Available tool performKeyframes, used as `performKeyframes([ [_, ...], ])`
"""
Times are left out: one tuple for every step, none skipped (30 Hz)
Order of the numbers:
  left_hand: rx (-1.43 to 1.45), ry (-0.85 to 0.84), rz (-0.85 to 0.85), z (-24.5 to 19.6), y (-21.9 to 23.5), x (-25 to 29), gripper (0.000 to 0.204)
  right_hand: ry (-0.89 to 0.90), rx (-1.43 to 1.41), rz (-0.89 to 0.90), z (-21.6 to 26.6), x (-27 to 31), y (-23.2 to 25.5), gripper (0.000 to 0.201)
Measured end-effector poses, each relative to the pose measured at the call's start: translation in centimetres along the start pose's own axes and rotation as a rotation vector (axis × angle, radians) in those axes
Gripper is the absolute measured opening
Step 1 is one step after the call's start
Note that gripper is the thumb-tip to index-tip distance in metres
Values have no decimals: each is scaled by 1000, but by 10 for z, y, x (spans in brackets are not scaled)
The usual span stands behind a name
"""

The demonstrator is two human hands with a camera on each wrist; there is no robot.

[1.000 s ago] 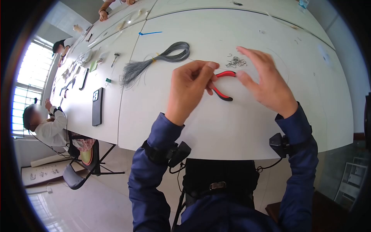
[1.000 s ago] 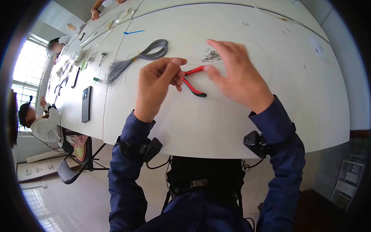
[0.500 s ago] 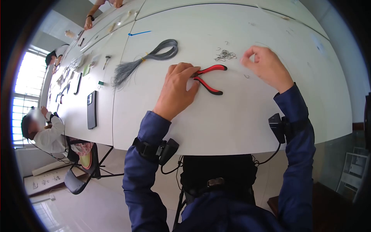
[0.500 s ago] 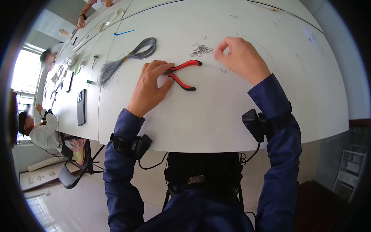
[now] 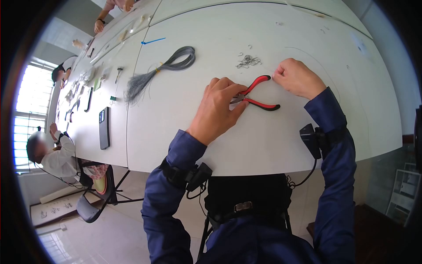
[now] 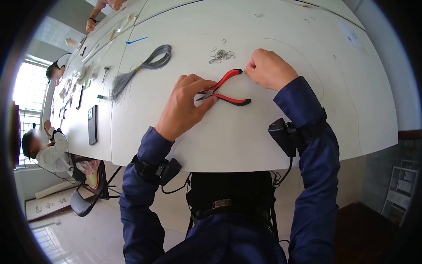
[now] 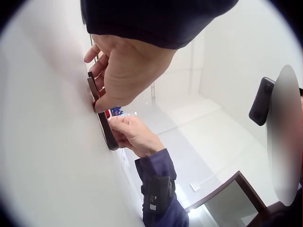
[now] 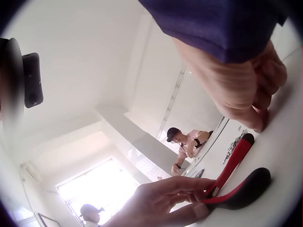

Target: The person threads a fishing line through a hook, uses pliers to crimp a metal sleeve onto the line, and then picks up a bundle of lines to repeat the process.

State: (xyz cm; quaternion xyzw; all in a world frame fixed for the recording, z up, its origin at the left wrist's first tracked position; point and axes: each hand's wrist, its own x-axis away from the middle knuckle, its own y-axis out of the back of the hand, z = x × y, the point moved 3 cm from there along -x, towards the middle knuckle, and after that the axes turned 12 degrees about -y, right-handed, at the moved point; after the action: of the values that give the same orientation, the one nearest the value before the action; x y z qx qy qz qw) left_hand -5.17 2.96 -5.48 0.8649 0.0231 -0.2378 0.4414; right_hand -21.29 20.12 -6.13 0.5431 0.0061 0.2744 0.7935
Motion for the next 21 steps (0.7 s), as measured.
performKeyframes([
  [6, -4, -3, -1, -1, 0, 28, -28, -3, 5, -1, -1, 1, 28],
  [12, -5, -7, -2, -2, 0, 28, -56, -4, 11, -3, -3, 2, 28],
  [10, -12, -11, -2, -4, -1, 28, -83, -4, 17, -5, -5, 2, 29],
  [8, -19, -17, -2, -6, -1, 28, -85, -56, 3, -7, -7, 3, 29],
  [8, -27, -24, -3, -9, -3, 27, -88, -104, -13, -12, -9, 4, 29],
  [4, -36, -32, -4, -12, -5, 27, -91, -151, -31, -16, -10, 7, 29],
  [1, -46, -38, -5, -14, -7, 28, -72, -131, -54, -21, -9, 10, 29],
  [-3, -56, -45, -6, -16, -8, 28, -54, -110, -78, -26, -9, 14, 28],
  [2, -51, -38, -7, -18, -9, 28, -35, -89, -102, -26, -7, 18, 28],
  [7, -45, -32, -8, -20, -11, 28, -45, -80, -117, -27, -5, 20, 28],
  [10, -40, -24, -8, -21, -12, 28, -54, -72, -131, -27, -2, 20, 28],
  [16, -41, -24, -9, -21, -13, 28, -60, -66, -145, -25, 0, 21, 28],
  [21, -40, -21, -9, -21, -12, 29, -51, -63, -132, -23, -3, 20, 28],
  [26, -39, -16, -10, -20, -11, 29, -42, -61, -117, -22, -6, 20, 28],
  [21, -44, -17, -10, -20, -10, 29, -35, -60, -102, -23, -9, 18, 28],
  [17, -49, -19, -11, -20, -10, 30, -28, -98, -100, -24, -10, 16, 27],
  [13, -56, -22, -11, -20, -10, 30, -21, -134, -99, -26, -11, 13, 27],
  [18, -58, -18, -11, -20, -11, 30, -13, -171, -98, -26, -12, 13, 27],
  [22, -61, -14, -11, -20, -11, 30, -23, -179, -78, -26, -12, 13, 26],
  [26, -63, -10, -10, -20, -12, 30, -33, -186, -57, -25, -12, 14, 26],
  [27, -60, -3, -11, -21, -12, 30, -43, -194, -36, -24, -12, 14, 26],
])
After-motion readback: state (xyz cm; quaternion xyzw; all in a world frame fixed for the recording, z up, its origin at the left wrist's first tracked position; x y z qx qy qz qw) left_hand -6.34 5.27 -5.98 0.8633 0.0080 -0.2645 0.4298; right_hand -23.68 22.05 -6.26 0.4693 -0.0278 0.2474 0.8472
